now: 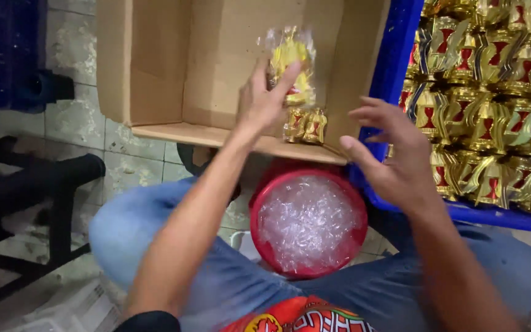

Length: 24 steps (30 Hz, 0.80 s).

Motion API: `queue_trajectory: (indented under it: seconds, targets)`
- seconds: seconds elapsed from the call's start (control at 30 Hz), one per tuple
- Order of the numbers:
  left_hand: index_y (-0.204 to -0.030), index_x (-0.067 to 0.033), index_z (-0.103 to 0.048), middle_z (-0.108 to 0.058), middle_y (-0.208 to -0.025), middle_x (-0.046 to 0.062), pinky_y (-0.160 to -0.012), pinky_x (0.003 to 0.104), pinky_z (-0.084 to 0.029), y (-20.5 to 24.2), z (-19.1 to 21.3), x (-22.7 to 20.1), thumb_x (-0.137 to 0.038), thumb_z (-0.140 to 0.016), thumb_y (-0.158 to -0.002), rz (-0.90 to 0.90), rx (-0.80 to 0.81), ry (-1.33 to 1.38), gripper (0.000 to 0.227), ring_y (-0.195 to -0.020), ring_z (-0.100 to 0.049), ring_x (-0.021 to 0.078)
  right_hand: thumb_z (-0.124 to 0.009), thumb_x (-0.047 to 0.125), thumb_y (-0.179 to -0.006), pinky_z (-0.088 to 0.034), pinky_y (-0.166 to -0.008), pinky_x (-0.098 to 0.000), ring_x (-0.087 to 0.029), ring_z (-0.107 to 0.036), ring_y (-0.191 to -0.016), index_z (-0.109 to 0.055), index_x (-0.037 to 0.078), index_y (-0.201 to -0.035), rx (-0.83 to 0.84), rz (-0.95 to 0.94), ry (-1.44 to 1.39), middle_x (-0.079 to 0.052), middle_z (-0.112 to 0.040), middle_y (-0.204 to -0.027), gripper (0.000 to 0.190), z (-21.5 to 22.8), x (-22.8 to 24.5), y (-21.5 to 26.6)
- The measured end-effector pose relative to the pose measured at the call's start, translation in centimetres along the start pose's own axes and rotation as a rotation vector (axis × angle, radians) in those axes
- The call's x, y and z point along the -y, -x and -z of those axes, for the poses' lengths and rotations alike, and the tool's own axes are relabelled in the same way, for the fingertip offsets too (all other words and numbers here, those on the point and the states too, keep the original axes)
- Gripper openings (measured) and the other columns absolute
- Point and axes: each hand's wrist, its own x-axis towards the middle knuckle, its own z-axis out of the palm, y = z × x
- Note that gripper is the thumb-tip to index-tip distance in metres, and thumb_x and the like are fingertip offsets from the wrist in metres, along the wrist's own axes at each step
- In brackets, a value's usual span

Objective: Counting gold flower pins and packaging them into small plastic bags before placing them into a cardboard box.

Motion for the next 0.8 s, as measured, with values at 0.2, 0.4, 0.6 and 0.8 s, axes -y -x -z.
queue_trajectory:
  seconds: [0.2, 0.4, 0.6, 0.8]
  targets:
    - [-0.146, -0.0234, -0.049, -0.073, -0.122, 0.004, -0.099, 0.048, -0.048, -11.7, 2.2, 6.6, -0.062, -0.044, -0.089, 0.174, 0.161, -0.369, 0.069, -0.117, -0.067, 0.0296, -0.076, 0.012, -0.098, -0.06, -0.089, -0.0394, -0.034, -0.067, -0.115, -0.069, -0.003, -0.121, -0.088, 0.087, 0.239, -0.027, -0.065, -0.13, 0.028, 2.9, 0.2, -0.6]
    - [-0.102, -0.026, -0.071, -0.075, -0.082, -0.005, -0.072, 0.031, -0.052, -20.9, -4.4, 21.3, -0.045, -0.06, -0.093, 0.189, 0.554, -0.495, 0.024, -0.08, -0.071, 0.0111, -0.08, 0.011, -0.089, -0.056, -0.103, -0.0438, -0.032, -0.071, -0.113, -0.074, 0.001, -0.111, -0.114, 0.018, 0.317, -0.022, -0.072, -0.123, 0.025, 3.1, -1.4, -1.4]
    - [-0.151, -0.0214, -0.046, -0.063, -0.136, 0.015, -0.105, 0.044, -0.046, -20.0, -5.9, 23.3, -0.04, -0.057, -0.1, 0.19, 0.689, -0.514, 0.056, -0.125, -0.059, 0.034, -0.081, 0.018, -0.083, -0.056, -0.1, -0.0375, -0.023, -0.072, -0.109, -0.078, 0.01, -0.109, -0.058, -0.214, 0.398, -0.013, -0.074, -0.123, 0.027, 2.4, -2.8, -1.4]
    - [-0.123, -0.0133, -0.065, -0.074, -0.106, 0.011, -0.082, 0.041, -0.055, -20.4, -7.0, 24.3, -0.034, -0.07, -0.095, 0.169, 0.701, -0.681, 0.035, -0.098, -0.07, 0.0284, -0.081, 0.018, -0.077, -0.055, -0.11, -0.0448, -0.029, -0.069, -0.122, -0.076, 0.009, -0.113, 0.023, -0.379, 0.431, -0.015, -0.072, -0.131, 0.037, 2.6, -4.7, 0.0]
